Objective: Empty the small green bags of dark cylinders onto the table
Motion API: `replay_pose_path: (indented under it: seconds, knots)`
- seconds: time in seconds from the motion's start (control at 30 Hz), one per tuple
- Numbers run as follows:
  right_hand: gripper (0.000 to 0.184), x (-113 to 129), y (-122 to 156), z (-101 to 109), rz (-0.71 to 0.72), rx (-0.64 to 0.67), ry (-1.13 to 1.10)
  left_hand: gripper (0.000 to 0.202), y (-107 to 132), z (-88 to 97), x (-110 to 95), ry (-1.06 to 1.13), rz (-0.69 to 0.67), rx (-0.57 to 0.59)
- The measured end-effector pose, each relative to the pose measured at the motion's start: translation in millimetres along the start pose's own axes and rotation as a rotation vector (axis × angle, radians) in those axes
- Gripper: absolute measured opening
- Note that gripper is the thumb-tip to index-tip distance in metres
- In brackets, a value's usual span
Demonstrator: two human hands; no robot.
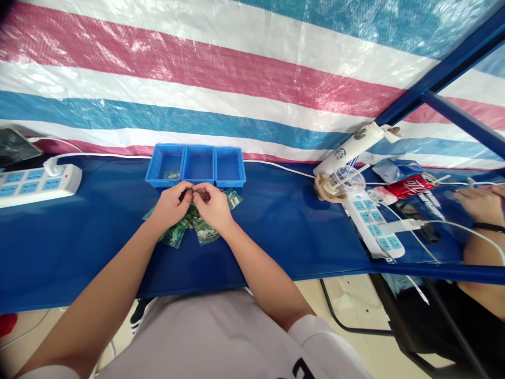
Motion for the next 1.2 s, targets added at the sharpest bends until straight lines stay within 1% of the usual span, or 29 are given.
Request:
replay_pose_path:
  seconds: [0.43,0.77,0.9,1.03,1.13,1.2]
  knots:
    - [0.019,-5.7,-1.1,-1.0,0.006,0.008,-0.002,0.022,-0.4,0.6,-1.1,-0.006,0.002,0.006]
    - [0.019,-0.4,-0.3,0.5,0.061,-0.016,0.000,0.021,-0.3,-0.2,0.9,-0.014,-0.019,-0.014]
    - [0.022,5.0,0.2,2.4,0.085,-0.071,-0.002,0.021,0.1,0.8,-1.5,0.024,-0.039,-0.049]
    - [0.026,9.0,0.4,5.5,0.117,-0.145,-0.062,0.018,1.0,2.0,-4.3,0.074,-0.052,-0.092]
    - [0.029,9.7,0.2,8.2,0.140,-0.195,-0.113,0.019,1.1,2.5,-6.1,0.095,-0.075,-0.092]
    - [0.035,9.3,0.0,10.6,0.129,-0.219,-0.143,0.021,0.8,3.0,-7.5,0.108,-0.086,-0.076]
Point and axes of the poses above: each hand's wrist, its own y-axis away from the middle knuckle, its own z-axis out of the back of the hand, x = y × z, the point moved 3 cm from there along -y, towards the middle knuckle, and after that the axes turned 5 degrees about y, right-handed, at the moved point
